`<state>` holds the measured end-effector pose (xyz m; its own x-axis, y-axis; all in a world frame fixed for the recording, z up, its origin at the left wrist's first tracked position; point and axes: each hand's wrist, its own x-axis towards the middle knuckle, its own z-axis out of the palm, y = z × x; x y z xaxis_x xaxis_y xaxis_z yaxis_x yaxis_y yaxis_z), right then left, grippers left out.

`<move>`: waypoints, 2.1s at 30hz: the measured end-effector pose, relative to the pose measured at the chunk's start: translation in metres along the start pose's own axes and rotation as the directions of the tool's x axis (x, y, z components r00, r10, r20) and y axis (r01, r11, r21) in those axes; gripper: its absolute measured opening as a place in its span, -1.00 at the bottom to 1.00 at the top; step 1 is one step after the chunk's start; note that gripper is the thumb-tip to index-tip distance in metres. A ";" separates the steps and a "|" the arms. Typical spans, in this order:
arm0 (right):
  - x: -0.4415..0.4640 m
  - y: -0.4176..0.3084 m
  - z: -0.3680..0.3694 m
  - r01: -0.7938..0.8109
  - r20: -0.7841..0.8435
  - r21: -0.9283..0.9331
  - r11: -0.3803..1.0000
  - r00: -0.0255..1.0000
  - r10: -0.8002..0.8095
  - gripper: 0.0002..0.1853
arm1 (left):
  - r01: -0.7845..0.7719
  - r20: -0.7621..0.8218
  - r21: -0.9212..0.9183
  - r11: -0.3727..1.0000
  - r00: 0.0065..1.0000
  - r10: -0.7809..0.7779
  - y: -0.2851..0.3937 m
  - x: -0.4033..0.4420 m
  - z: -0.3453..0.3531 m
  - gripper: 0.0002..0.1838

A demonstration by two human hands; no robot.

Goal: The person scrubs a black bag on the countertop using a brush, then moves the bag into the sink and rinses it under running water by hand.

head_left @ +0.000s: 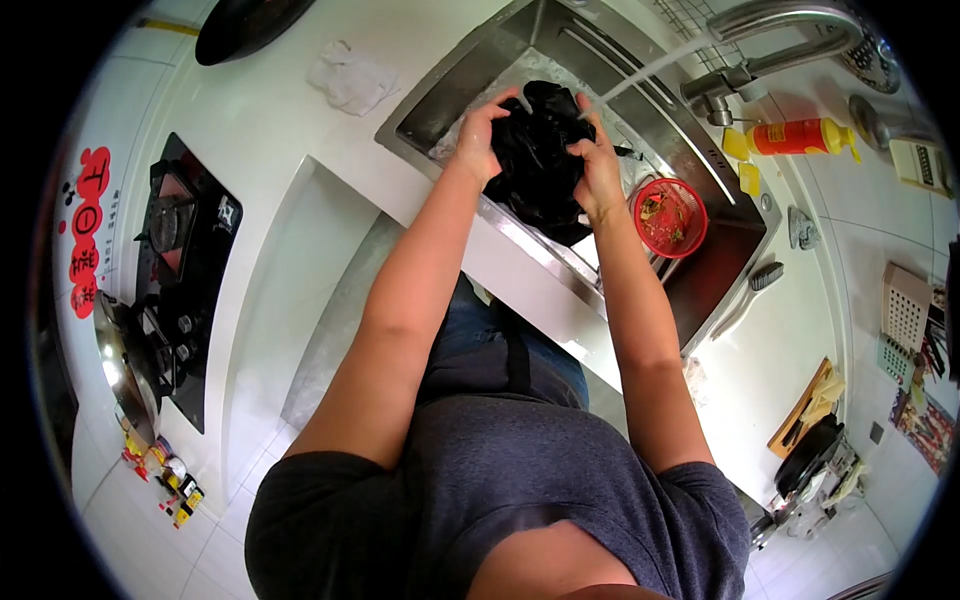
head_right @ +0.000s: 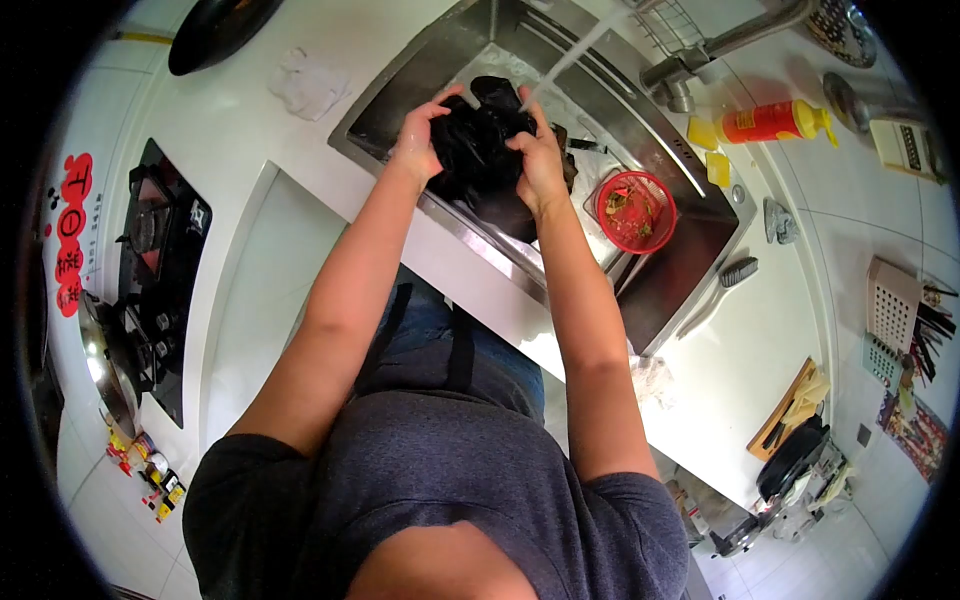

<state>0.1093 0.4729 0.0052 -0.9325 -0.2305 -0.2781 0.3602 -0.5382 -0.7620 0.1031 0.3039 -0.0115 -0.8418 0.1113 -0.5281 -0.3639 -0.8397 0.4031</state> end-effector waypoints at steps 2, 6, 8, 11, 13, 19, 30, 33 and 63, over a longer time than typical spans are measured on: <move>-0.002 0.004 0.001 0.055 -0.015 -0.008 0.998 0.998 -0.055 -0.26 | 0.019 0.094 -0.016 1.000 0.995 -0.017 -0.004 0.002 0.002 -0.56; 0.011 0.011 -0.039 -0.036 -0.211 0.015 0.999 0.977 0.039 -0.48 | -0.029 0.208 -0.135 0.990 0.977 0.057 -0.013 0.015 -0.010 -0.69; 0.010 0.008 -0.039 -0.129 -0.081 0.260 0.957 0.985 0.154 -0.55 | 0.004 0.281 -0.178 0.984 0.959 0.047 -0.010 0.012 -0.006 -0.75; 0.006 0.001 -0.024 -0.219 -0.077 0.400 0.890 0.960 0.271 -0.72 | 0.027 0.240 -0.116 0.993 0.971 0.002 -0.009 0.003 0.002 -0.81; 0.017 0.014 -0.023 -0.152 -0.176 0.348 0.925 0.958 0.224 -0.74 | -0.042 0.155 -0.047 0.998 0.987 0.049 -0.016 0.005 0.009 -0.78; 0.023 0.011 -0.022 -0.072 -0.218 0.439 0.896 0.958 0.184 -0.77 | 0.048 0.027 -0.101 0.994 0.999 -0.046 -0.014 -0.006 0.011 -0.75; 0.006 0.010 0.008 0.263 -0.227 -0.205 0.943 0.924 -0.307 -0.43 | -0.091 -0.037 -0.052 0.995 0.995 0.089 -0.033 0.029 0.005 -0.63; -0.013 0.022 0.041 0.380 -0.018 -0.675 0.632 0.848 -0.530 -0.67 | 0.060 -0.093 -0.031 0.998 0.994 -0.063 -0.038 0.039 0.002 -0.43; 0.040 -0.031 -0.008 0.289 0.015 -0.387 0.875 0.951 -0.308 -0.41 | -0.006 0.021 0.439 0.899 1.000 -0.004 0.043 0.028 0.072 -0.66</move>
<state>0.0605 0.4868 0.0129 -0.9976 -0.0653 -0.0212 0.0353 -0.2239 -0.9740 0.0350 0.3095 0.0446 -0.8486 0.1260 -0.5138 -0.4972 -0.5220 0.6931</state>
